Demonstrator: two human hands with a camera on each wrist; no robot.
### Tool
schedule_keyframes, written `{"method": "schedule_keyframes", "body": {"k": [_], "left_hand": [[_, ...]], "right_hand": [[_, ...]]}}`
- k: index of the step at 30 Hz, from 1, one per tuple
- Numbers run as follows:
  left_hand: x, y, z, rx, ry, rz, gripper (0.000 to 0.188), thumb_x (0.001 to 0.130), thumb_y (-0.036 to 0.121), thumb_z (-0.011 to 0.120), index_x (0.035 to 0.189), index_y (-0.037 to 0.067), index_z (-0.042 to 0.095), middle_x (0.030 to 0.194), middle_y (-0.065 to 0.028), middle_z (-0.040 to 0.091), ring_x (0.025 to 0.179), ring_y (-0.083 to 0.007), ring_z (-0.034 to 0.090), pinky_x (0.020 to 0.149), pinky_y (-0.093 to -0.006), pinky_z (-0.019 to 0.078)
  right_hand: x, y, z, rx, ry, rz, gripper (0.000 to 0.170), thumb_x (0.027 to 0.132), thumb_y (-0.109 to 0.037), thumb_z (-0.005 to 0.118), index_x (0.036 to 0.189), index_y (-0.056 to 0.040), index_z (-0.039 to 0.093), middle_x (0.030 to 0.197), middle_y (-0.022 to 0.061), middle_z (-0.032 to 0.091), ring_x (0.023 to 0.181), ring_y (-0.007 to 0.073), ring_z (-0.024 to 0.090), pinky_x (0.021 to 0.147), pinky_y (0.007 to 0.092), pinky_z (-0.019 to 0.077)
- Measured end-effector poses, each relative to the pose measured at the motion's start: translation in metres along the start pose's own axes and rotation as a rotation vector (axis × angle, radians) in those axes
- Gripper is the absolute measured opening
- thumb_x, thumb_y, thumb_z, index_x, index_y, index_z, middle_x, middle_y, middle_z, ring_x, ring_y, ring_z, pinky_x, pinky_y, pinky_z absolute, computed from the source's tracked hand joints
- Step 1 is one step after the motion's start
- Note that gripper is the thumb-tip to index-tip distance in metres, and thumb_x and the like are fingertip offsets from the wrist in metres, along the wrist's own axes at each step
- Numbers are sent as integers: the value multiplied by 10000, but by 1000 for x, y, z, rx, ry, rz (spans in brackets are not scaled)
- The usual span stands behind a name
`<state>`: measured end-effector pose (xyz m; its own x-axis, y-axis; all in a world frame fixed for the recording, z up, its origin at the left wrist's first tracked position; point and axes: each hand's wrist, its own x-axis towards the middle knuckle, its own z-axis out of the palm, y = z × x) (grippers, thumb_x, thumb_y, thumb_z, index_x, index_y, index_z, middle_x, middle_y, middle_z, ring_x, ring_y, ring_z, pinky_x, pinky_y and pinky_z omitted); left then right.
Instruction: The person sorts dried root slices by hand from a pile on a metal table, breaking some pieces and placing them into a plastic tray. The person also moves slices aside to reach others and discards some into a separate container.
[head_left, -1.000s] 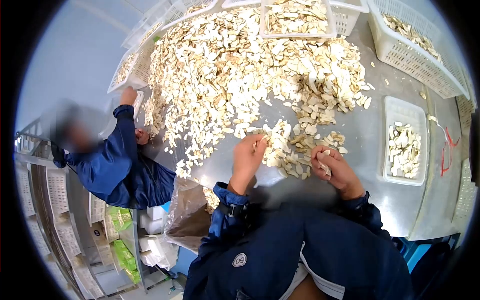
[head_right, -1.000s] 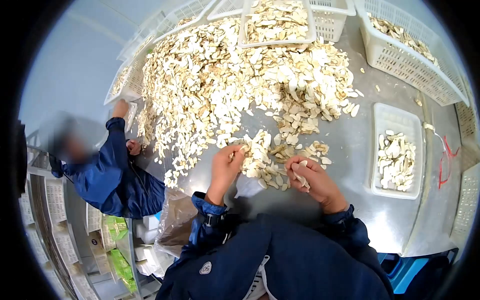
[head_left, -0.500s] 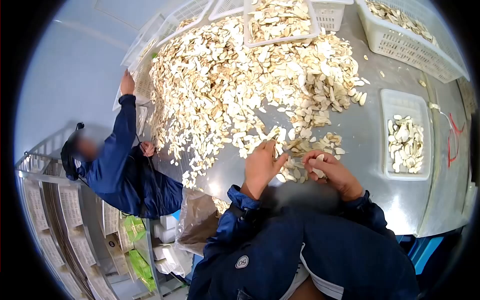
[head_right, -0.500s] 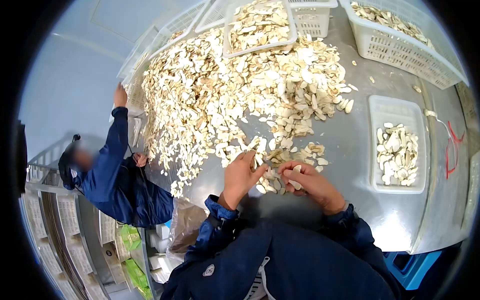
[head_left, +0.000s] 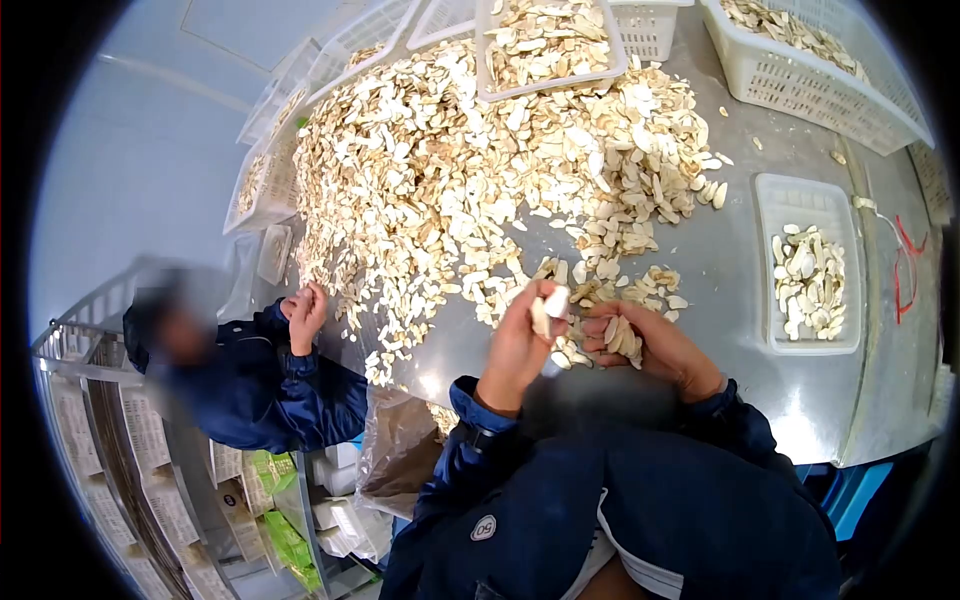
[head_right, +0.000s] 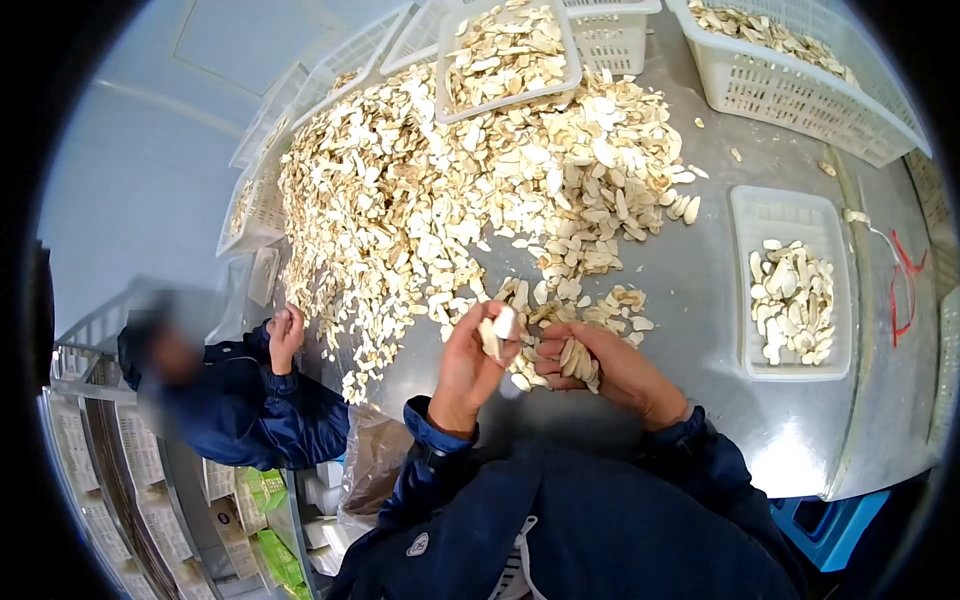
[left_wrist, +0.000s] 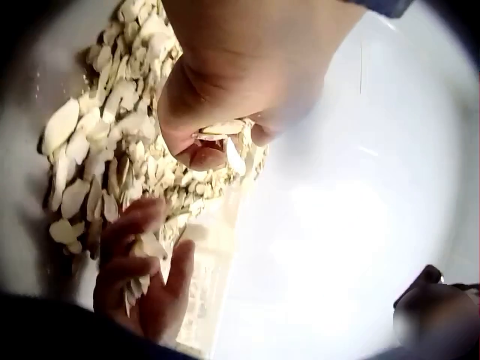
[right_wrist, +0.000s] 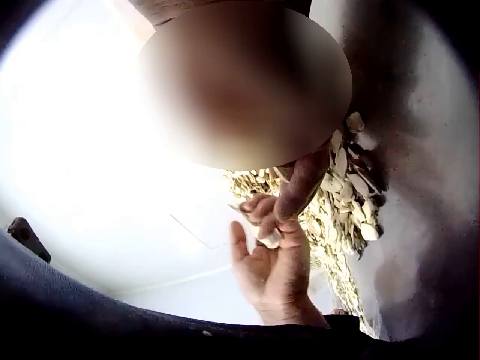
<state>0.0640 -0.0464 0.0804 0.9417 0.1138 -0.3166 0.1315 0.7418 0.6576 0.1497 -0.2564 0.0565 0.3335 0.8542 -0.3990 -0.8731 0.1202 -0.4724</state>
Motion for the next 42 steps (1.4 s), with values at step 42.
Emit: {"method": "schedule_keyframes", "body": {"k": [42], "left_hand": [[23,5,0,345,123,-85,321,983,96,620,1292,24,571,905,-16,654,822,-139,687,730,-256,577]], "right_hand": [[-9,-7,-5,-64,6,-69,414,1058,-378,429,1285,-58,559,1111,37,644,1014,162,651,798,288,552]]}}
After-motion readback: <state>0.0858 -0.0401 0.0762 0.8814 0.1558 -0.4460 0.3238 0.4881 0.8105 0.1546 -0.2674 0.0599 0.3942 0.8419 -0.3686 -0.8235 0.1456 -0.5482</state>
